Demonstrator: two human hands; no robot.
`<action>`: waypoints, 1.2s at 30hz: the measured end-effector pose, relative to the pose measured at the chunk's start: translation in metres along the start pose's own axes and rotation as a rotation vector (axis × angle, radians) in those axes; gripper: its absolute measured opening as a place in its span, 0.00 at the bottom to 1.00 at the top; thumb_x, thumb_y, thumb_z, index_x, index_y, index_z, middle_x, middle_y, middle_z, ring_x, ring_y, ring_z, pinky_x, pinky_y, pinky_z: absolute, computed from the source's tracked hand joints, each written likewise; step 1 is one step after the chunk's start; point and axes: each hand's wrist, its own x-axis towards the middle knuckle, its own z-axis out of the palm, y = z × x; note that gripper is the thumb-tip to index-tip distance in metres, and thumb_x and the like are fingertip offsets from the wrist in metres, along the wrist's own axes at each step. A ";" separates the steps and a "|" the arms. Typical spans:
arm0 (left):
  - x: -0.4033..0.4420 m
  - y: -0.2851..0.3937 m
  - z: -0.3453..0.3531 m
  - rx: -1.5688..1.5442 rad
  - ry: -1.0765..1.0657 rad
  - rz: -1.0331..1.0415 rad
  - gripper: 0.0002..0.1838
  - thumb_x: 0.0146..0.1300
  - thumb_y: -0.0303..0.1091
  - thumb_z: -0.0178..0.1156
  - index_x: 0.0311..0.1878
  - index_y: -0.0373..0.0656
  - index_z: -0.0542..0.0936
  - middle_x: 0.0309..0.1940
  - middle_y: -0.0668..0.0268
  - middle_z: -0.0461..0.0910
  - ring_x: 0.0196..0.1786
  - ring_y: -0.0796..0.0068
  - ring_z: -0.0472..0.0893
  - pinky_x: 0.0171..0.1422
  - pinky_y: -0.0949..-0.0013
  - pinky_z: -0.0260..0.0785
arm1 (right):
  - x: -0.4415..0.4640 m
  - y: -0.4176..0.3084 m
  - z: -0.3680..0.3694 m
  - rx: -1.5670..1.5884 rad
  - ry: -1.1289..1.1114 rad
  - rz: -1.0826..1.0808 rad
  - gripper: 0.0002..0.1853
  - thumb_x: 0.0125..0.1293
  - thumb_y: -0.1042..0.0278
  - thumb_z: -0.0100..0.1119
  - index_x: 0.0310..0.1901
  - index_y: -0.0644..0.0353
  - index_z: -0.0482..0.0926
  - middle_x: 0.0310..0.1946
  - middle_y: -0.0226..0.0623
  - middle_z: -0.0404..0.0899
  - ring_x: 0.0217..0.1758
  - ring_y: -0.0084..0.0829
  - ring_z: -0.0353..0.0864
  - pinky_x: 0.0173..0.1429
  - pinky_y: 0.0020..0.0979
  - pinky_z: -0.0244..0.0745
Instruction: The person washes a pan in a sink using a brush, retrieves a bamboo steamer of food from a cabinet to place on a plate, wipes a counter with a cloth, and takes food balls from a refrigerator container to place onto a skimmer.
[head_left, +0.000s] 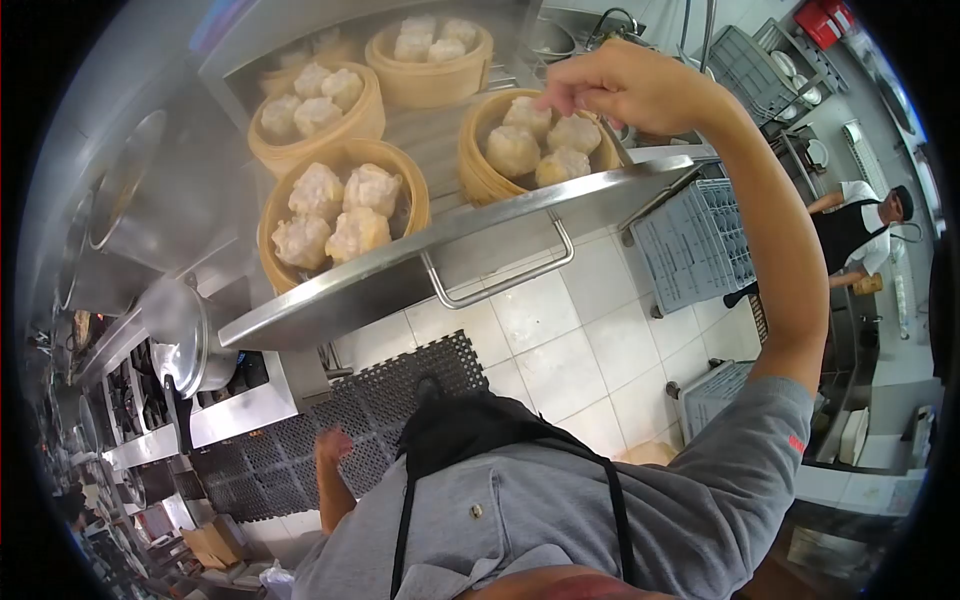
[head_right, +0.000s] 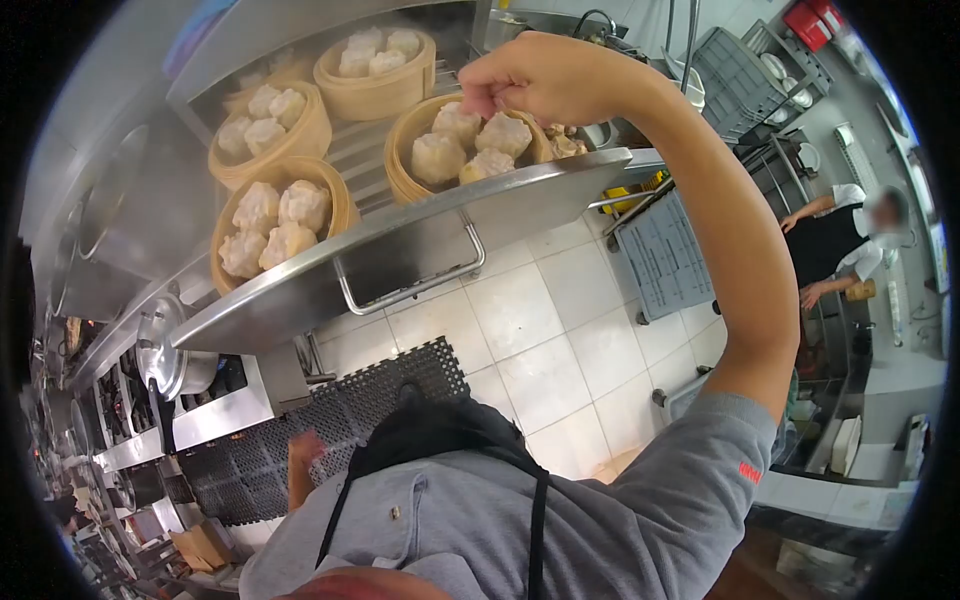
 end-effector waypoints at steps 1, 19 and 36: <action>0.001 0.011 0.003 0.021 0.009 0.048 0.19 0.62 0.44 0.61 0.45 0.37 0.74 0.28 0.57 0.78 0.24 0.64 0.80 0.23 0.66 0.73 | 0.000 0.003 0.003 0.009 -0.001 0.011 0.03 0.60 0.79 0.47 0.33 0.63 0.72 0.41 0.37 0.85 0.23 0.22 0.72 0.29 0.27 0.69; -0.058 0.159 0.051 0.154 0.161 0.397 0.17 0.67 0.43 0.56 0.48 0.39 0.77 0.30 0.64 0.80 0.28 0.75 0.79 0.30 0.74 0.71 | -0.007 0.026 0.001 0.034 -0.008 0.288 0.14 0.54 0.63 0.69 0.25 0.63 0.74 0.19 0.25 0.68 0.25 0.17 0.66 0.31 0.25 0.62; -0.047 0.137 0.052 0.090 0.133 0.356 0.12 0.67 0.39 0.56 0.44 0.40 0.78 0.28 0.68 0.78 0.23 0.79 0.77 0.25 0.78 0.66 | 0.051 -0.021 0.012 0.042 -0.127 0.294 0.10 0.54 0.66 0.64 0.26 0.62 0.75 0.19 0.28 0.70 0.26 0.21 0.68 0.32 0.26 0.63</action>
